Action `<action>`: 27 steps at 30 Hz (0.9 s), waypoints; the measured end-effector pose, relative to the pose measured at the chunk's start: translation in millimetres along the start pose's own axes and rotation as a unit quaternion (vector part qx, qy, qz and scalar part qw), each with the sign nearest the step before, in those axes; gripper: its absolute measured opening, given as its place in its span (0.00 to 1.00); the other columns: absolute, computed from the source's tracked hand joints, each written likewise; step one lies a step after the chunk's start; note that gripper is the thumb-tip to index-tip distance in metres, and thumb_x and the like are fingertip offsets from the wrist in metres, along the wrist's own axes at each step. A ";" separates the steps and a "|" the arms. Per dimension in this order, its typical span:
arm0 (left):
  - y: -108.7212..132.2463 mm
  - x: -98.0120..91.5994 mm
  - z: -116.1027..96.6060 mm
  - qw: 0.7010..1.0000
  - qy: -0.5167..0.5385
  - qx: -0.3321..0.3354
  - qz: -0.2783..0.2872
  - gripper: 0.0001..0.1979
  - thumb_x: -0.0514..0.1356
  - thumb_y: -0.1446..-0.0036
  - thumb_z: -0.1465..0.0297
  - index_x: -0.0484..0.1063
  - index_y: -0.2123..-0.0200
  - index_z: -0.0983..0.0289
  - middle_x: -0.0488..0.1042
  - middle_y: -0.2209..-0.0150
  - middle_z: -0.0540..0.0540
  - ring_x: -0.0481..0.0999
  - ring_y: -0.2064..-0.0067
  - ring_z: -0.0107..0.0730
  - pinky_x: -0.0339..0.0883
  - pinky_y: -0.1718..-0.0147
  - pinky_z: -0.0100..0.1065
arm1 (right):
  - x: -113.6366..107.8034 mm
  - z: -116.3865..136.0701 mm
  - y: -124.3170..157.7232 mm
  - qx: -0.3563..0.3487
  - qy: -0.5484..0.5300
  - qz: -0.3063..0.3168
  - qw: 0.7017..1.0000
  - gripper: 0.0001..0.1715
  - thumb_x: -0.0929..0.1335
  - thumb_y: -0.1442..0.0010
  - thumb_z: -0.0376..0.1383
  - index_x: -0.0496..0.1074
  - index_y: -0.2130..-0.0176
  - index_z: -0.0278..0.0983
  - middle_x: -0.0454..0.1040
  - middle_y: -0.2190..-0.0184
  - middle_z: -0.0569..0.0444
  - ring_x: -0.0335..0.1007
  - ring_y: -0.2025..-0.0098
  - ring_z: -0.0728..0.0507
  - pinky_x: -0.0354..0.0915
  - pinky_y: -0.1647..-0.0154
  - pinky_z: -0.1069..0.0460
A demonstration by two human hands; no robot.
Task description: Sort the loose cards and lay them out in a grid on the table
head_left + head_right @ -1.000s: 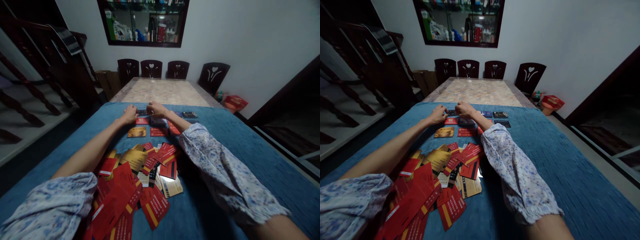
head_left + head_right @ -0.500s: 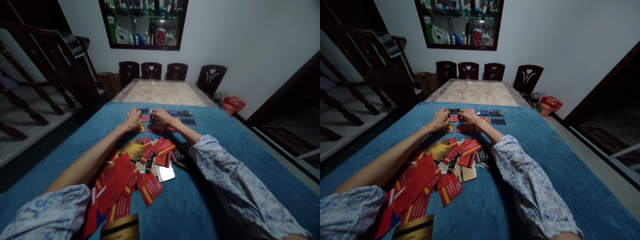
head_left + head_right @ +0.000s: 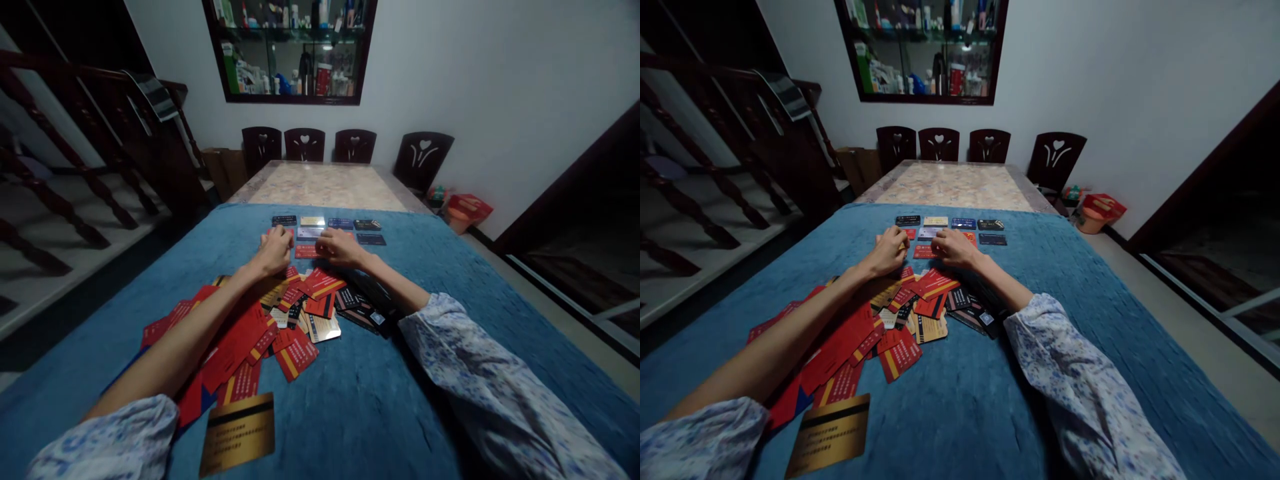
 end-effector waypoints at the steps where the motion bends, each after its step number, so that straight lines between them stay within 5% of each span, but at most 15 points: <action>1: 3.4 0.5 -3.4 1.000 0.003 0.004 -0.003 0.09 0.51 0.42 0.78 0.70 0.62 0.63 0.68 0.54 0.61 0.67 0.47 0.49 0.62 0.49 0.50 | 0.1 0.1 5.0 -0.006 -0.005 -0.005 1.000 0.08 0.65 0.35 0.32 0.75 0.64 0.35 0.72 0.67 0.49 0.61 0.63 0.43 0.50 0.64 0.50; 15: 43.7 5.1 -51.6 0.998 0.015 0.050 0.029 0.11 0.52 0.41 0.77 0.71 0.58 0.65 0.69 0.53 0.63 0.68 0.47 0.49 0.61 0.49 0.52 | -5.4 23.1 64.1 -0.054 -0.064 -0.063 0.995 0.11 0.65 0.30 0.39 0.75 0.60 0.36 0.72 0.64 0.48 0.63 0.62 0.43 0.60 0.61 0.48; 27: 54.8 1.8 -72.7 0.989 0.005 0.105 0.104 0.13 0.55 0.35 0.62 0.73 0.62 0.65 0.71 0.56 0.61 0.69 0.50 0.45 0.62 0.48 0.49 | -13.4 32.7 76.6 -0.067 -0.130 0.023 0.989 0.15 0.68 0.33 0.40 0.76 0.51 0.36 0.76 0.50 0.42 0.70 0.48 0.38 0.68 0.45 0.39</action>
Point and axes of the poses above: each hand's wrist, its own y-axis away from the middle knuckle, its own x-axis out of the palm, z = x × y, the point moved 2 cm from there along -y, towards the middle knuckle
